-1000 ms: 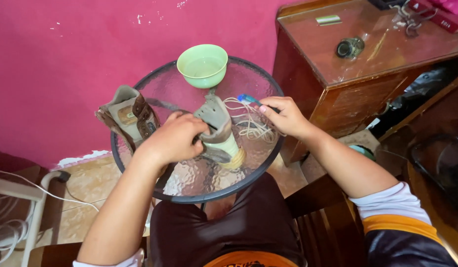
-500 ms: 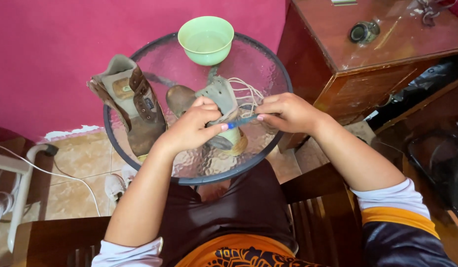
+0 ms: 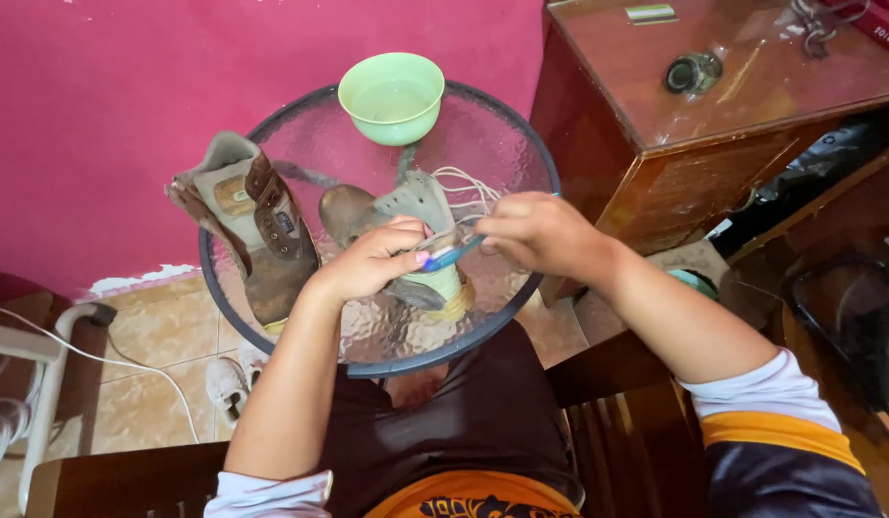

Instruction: Cleaning a pair of boots using a toothbrush and a bowl of cleaning solution on a glass table.

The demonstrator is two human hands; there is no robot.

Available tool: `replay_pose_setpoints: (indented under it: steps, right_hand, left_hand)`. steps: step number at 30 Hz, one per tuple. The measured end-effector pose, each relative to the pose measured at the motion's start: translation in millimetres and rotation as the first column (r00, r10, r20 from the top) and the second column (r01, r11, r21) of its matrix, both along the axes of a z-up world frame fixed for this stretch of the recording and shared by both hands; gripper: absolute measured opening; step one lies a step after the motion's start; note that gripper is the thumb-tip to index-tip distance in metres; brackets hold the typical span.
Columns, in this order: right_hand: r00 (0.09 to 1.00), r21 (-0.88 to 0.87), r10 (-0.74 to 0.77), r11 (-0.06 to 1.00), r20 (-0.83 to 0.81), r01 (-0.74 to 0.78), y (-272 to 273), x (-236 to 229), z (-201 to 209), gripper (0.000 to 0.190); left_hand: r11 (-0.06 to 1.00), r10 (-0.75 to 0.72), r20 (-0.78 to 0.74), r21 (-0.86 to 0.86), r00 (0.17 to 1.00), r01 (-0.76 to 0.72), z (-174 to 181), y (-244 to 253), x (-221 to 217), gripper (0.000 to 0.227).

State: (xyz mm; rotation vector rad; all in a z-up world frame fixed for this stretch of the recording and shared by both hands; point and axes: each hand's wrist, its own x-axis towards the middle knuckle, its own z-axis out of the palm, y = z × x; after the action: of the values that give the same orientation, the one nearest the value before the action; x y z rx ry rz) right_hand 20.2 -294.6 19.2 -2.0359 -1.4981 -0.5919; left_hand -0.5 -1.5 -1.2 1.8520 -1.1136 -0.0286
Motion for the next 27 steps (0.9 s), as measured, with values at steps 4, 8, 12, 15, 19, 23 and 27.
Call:
replay_pose_setpoints:
  steps: [4, 8, 12, 15, 19, 23, 27]
  right_hand:
    - [0.996, 0.041, -0.019, 0.999, -0.085, 0.023, -10.8, 22.8, -12.3, 0.019]
    - [0.998, 0.039, -0.055, 0.998, -0.036, 0.056, -3.6, 9.5, -15.7, 0.022]
    - [0.997, 0.049, -0.008, 0.999, -0.073, 0.011, -9.0, 28.5, -21.4, 0.021]
    - [0.983, 0.055, -0.131, 0.989, -0.128, 0.138, -27.3, 39.1, -23.2, 0.022]
    - [0.975, 0.127, -0.022, 0.991, -0.221, 0.051, -6.1, 12.6, -16.8, 0.016]
    - [0.914, 0.089, -0.217, 0.961, -0.344, 0.262, -23.8, 55.3, -43.1, 0.014]
    - [0.733, -0.097, -0.526, 0.835, -0.431, 0.542, -32.3, 77.5, -29.9, 0.024]
  left_hand:
    - [1.000, 0.015, 0.042, 0.020, 0.999, -0.016, 7.9, 0.8, -5.9, 0.035]
    - [0.996, 0.090, 0.112, 0.000, 0.990, -0.091, -3.1, -4.0, -7.7, 0.027]
    - [0.918, 0.333, 0.403, 0.068, 0.852, -0.391, -8.6, 0.9, -21.1, 0.023]
    - [0.811, 0.459, 0.490, 0.112, 0.742, -0.575, 3.9, -5.5, -54.9, 0.026]
    - [0.696, 0.612, 0.425, 0.110, 0.667, -0.709, 20.1, -24.9, -88.0, 0.025]
    - [0.742, 0.641, 0.304, -0.013, 0.705, -0.670, 3.0, -21.4, -87.7, 0.022]
    - [0.728, 0.677, 0.167, -0.293, 0.717, -0.620, -34.5, -19.6, -73.2, 0.041]
